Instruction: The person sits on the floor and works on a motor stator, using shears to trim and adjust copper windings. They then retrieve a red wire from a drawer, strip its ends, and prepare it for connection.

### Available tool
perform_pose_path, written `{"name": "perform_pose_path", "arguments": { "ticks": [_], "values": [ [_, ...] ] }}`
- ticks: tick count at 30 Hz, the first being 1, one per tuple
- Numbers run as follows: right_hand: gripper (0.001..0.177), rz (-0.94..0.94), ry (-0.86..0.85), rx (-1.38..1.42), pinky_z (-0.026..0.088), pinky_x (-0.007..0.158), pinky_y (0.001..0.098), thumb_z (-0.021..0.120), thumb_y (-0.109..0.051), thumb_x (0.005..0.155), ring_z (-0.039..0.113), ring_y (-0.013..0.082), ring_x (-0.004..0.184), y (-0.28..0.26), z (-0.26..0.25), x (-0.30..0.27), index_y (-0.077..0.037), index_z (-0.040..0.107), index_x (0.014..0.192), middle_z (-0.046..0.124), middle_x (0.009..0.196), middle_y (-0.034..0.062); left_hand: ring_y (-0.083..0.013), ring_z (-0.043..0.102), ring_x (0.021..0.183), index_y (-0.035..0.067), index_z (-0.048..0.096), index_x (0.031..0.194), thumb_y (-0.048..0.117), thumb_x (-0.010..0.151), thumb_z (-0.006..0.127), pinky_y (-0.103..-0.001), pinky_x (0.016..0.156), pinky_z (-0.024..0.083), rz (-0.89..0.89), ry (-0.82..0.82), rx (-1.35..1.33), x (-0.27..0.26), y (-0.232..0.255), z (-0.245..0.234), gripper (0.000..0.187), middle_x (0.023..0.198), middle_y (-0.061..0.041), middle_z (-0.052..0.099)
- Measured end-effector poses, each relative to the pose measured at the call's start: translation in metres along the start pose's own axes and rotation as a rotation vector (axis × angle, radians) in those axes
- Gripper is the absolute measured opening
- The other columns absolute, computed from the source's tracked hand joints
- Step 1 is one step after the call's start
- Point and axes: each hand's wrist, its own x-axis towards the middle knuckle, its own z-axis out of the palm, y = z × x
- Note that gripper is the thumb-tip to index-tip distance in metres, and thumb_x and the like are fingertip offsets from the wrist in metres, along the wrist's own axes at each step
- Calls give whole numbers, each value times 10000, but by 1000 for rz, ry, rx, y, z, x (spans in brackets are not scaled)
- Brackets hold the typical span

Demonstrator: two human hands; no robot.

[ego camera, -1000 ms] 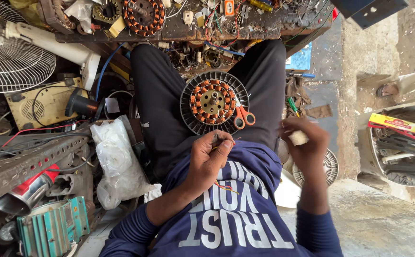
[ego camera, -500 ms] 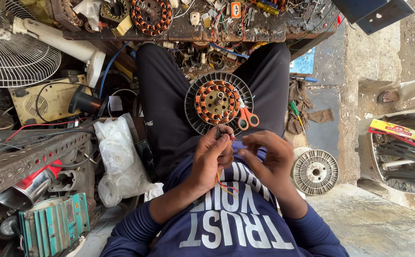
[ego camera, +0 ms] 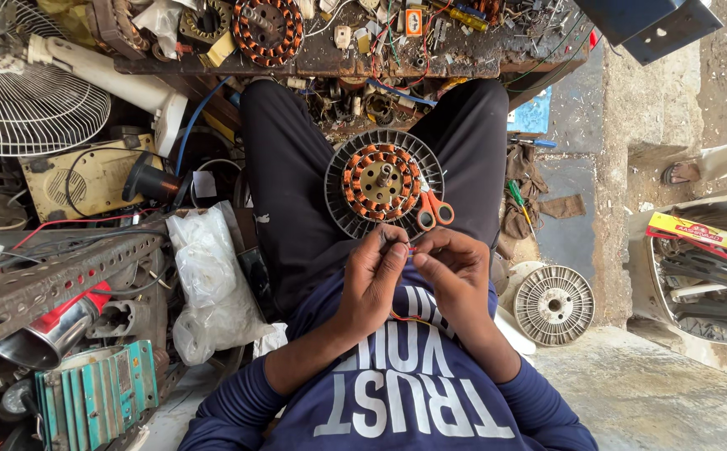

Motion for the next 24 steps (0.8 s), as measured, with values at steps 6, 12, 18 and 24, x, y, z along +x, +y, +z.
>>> {"name": "perform_pose_path", "arguments": {
  "ticks": [6,12,18,24],
  "values": [
    [89,-255,30,-411,438,670,197,734,74,850,594,69,791,-7,1,-3,29,692,915,653,932,47,4,391,670,29,592,1008,133,1096,519,-202,580,337,10,33,63,1,1,0,155,768,68,496],
    [164,-630,29,-656,464,639,229,793,77,824,612,109,755,-15,6,4,28,724,965,660,902,77,-1,396,656,8,615,993,119,1073,534,-217,565,326,46,4,98,0,3,-1,159,718,58,492],
    [170,-671,-9,-695,496,658,237,798,68,827,633,133,771,-17,1,11,24,726,974,659,908,103,2,374,635,2,627,980,98,1051,548,-220,550,312,22,-39,82,3,4,-3,143,697,62,464],
    [178,-821,-81,-882,498,633,257,832,23,804,654,147,732,-24,-7,17,-14,743,954,670,876,89,8,408,625,-7,651,969,108,1040,561,-217,536,328,-1,-52,85,4,5,-2,162,690,58,502]
  ]
}}
